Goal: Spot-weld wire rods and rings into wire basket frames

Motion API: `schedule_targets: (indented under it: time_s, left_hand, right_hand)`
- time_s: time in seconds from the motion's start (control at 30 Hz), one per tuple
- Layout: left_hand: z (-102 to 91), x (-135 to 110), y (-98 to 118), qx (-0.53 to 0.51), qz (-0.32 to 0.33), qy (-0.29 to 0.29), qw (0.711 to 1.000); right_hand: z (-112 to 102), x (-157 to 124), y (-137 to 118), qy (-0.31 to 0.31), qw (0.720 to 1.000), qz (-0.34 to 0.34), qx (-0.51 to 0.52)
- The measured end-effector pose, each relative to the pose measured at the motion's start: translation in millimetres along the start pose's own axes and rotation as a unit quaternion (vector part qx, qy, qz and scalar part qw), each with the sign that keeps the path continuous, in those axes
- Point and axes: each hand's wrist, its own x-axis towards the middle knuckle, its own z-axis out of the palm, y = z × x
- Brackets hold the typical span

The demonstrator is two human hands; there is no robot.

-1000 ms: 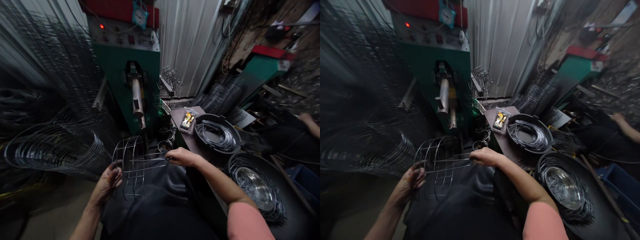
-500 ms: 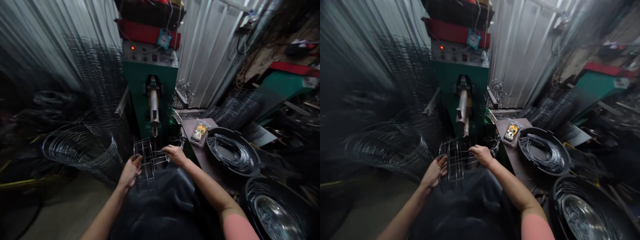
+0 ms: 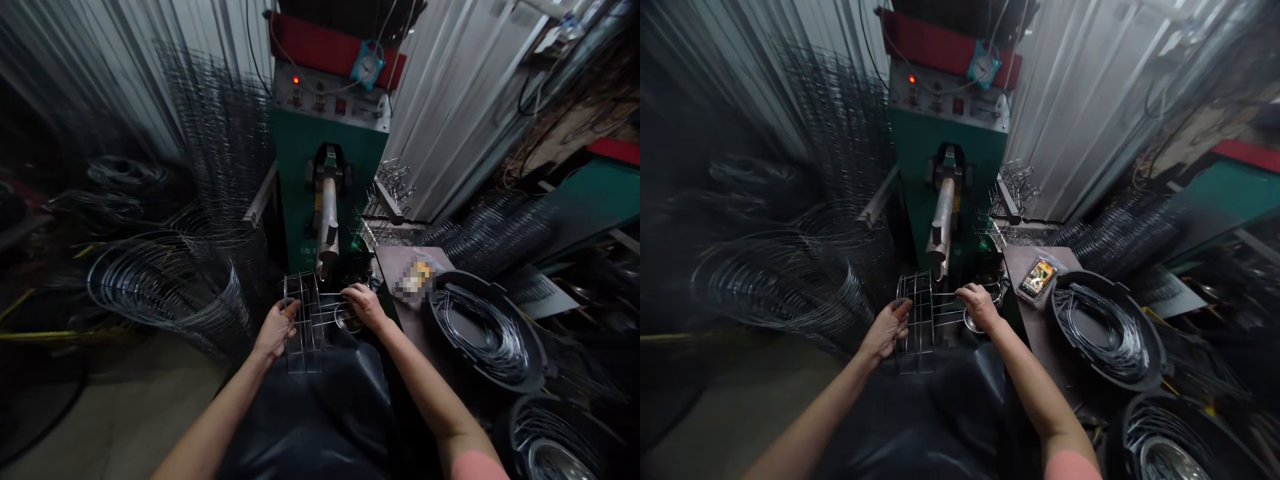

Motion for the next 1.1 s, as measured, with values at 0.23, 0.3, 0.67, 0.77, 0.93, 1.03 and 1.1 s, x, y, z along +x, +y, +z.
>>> schedule_targets:
  time_s: [0.23, 0.3, 0.67, 0.77, 0.93, 1.03, 1.1]
  left_hand:
    - [10.0, 8.4, -0.4, 0.006, -0.007, 0.013, 1.0]
    - [11.3, 10.1, 0.4, 0.003, -0.007, 0.008, 1.0]
    - [13.2, 22.1, 3.3, -0.015, -0.011, 0.001, 1.0]
    - [12.8, 25.4, 3.3, -0.022, -0.008, -0.001, 1.0]
    - [13.5, 30.5, 5.7, -0.024, -0.011, -0.002, 1.0]
    - [14.2, 31.6, 7.2, -0.025, -0.014, 0.0, 1.0]
    - [15.1, 31.5, 8.4, -0.026, -0.015, 0.003, 1.0]
  right_hand:
    - [-2.1, 8.4, 10.2, -0.023, 1.0, -0.004, -0.021]
    - [-3.3, 11.0, 13.6, -0.027, 0.999, -0.013, -0.024]
    - [-6.1, 26.8, 27.0, -0.052, 0.997, -0.03, -0.043]
    - [-6.9, 31.1, 28.2, -0.057, 0.997, -0.032, -0.035]
    - [-9.3, 38.0, 28.8, -0.062, 0.997, -0.031, -0.033]
    - [-9.8, 40.6, 30.3, -0.074, 0.996, -0.028, -0.028]
    - [-8.8, 41.7, 32.2, -0.082, 0.996, -0.024, -0.029]
